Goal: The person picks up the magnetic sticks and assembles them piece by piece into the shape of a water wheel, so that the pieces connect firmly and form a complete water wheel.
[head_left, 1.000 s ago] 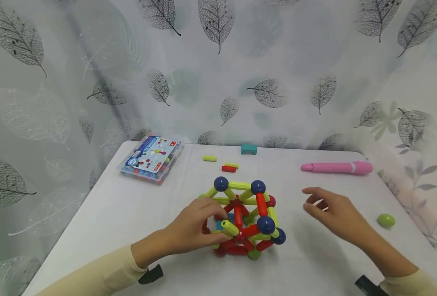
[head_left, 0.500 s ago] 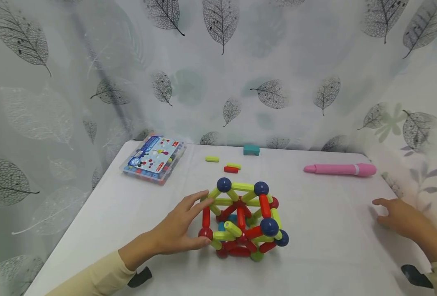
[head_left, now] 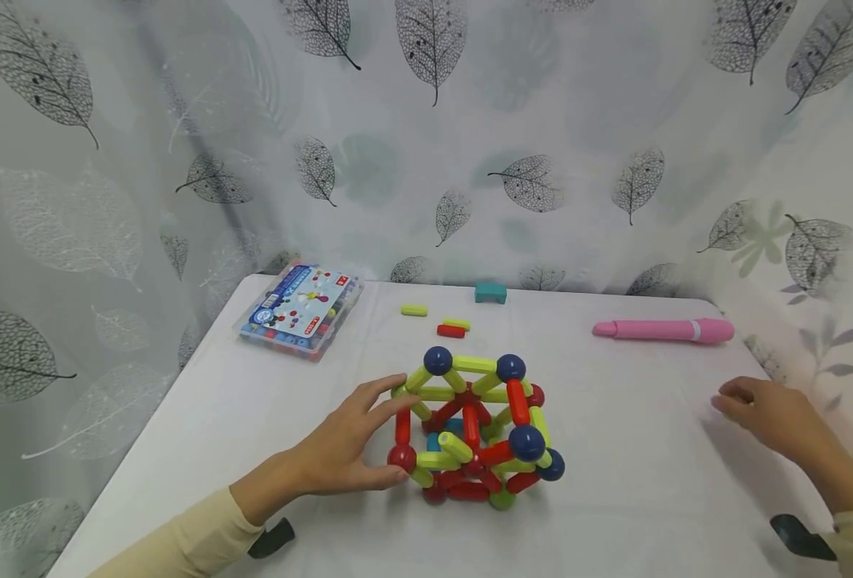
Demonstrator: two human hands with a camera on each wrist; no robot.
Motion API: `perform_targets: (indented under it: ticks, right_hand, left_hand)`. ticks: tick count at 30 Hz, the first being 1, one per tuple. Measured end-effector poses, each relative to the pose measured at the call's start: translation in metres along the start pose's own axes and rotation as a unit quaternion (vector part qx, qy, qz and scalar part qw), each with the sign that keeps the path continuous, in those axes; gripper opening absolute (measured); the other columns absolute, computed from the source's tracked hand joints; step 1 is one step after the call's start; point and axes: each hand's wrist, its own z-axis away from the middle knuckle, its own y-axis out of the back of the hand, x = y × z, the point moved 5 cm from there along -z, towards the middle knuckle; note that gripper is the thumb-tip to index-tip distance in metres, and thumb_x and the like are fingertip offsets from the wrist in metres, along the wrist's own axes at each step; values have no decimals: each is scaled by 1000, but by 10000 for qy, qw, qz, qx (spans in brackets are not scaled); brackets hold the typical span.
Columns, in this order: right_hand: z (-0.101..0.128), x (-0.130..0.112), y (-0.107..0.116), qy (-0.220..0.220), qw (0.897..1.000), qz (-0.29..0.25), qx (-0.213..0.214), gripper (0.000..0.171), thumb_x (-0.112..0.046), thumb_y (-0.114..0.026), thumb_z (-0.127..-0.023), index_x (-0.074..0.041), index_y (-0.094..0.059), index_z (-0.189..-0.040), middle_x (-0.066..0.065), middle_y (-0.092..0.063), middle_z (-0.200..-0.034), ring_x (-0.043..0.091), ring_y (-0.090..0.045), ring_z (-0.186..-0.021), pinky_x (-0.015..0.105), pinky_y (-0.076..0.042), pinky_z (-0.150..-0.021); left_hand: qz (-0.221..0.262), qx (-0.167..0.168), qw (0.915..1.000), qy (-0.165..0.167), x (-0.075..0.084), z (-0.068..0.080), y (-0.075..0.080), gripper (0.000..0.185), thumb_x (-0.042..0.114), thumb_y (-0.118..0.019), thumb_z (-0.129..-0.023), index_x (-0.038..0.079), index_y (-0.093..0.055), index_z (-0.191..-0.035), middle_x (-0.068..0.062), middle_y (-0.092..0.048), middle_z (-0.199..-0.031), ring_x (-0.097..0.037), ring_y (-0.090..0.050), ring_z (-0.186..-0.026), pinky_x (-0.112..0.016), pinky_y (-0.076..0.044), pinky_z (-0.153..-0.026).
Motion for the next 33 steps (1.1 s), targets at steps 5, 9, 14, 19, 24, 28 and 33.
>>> perform_targets:
  ticks: [5, 9, 14, 19, 24, 28, 33]
  right_hand:
    - [-7, -91, 36, 614, 9909, -1061, 556, 35, -35, -71, -96, -9, -70, -119, 13, -72, -109, 1, -63, -87, 27, -51, -66]
    - [-4, -189, 54, 1678, 9697, -1676, 595, 25, -24, -76, -94, -14, -71, -117, 3, -70, -106, 2, -65, -87, 19, -55, -72]
    - [11, -301, 51, 3298, 9301, -1617, 4, 30, -16, -80, -89, -17, -71, -118, -7, -69, -112, 9, -66, -99, 22, -59, -82]
    - [29, -370, 32, 4319, 8952, -949, -559, 30, -20, -81, -89, -19, -73, -118, -7, -68, -114, 8, -65, -101, 25, -59, -82]
    - [38, -404, 8, 4669, 8784, -3, -1021, 35, -27, -81, -89, -21, -72, -122, -6, -67, -117, 8, -66, -104, 23, -57, -86]
    - [42, -414, -6, 4733, 8716, 630, -1107, 31, -33, -79, -90, -25, -73, -118, -6, -67, -121, 10, -66, -109, 25, -58, -84]
    - [44, -415, -11, 4741, 8709, 789, -1026, 28, -35, -79, -90, -26, -72, -116, -6, -66, -121, 10, -67, -106, 23, -58, -80]
  left_hand:
    - [-19, 45, 10000, -16, -1, 2, 0, 80, 51, -76, -84, 26, -43, -153, -2, -28, -164, -24, -36, -145, -55, -50, -104]
    - [0, 41, 10000, 13, -1, 3, 0, 80, 50, -76, -84, 26, -44, -153, -2, -29, -164, -23, -36, -145, -55, -50, -104]
    - [22, 40, 10000, -9, -2, 3, -1, 81, 49, -77, -84, 25, -43, -153, -2, -29, -164, -23, -35, -145, -55, -50, -104]
    - [45, 8, 10000, -82, -2, 1, -1, 81, 50, -76, -85, 30, -40, -155, -1, -28, -164, -23, -35, -146, -55, -49, -105]
    - [88, -24, 10000, -33, -3, 2, -1, 81, 51, -76, -86, 36, -36, -155, 1, -27, -165, -23, -33, -147, -55, -48, -106]
    - [156, -34, 9999, -6, -2, 3, 0, 82, 51, -76, -86, 38, -36, -156, 3, -27, -165, -22, -33, -148, -55, -48, -106]
    - [182, -80, 9998, 85, -4, 4, 0, 82, 54, -75, -86, 41, -35, -155, 6, -27, -165, -20, -33, -148, -54, -48, -107]
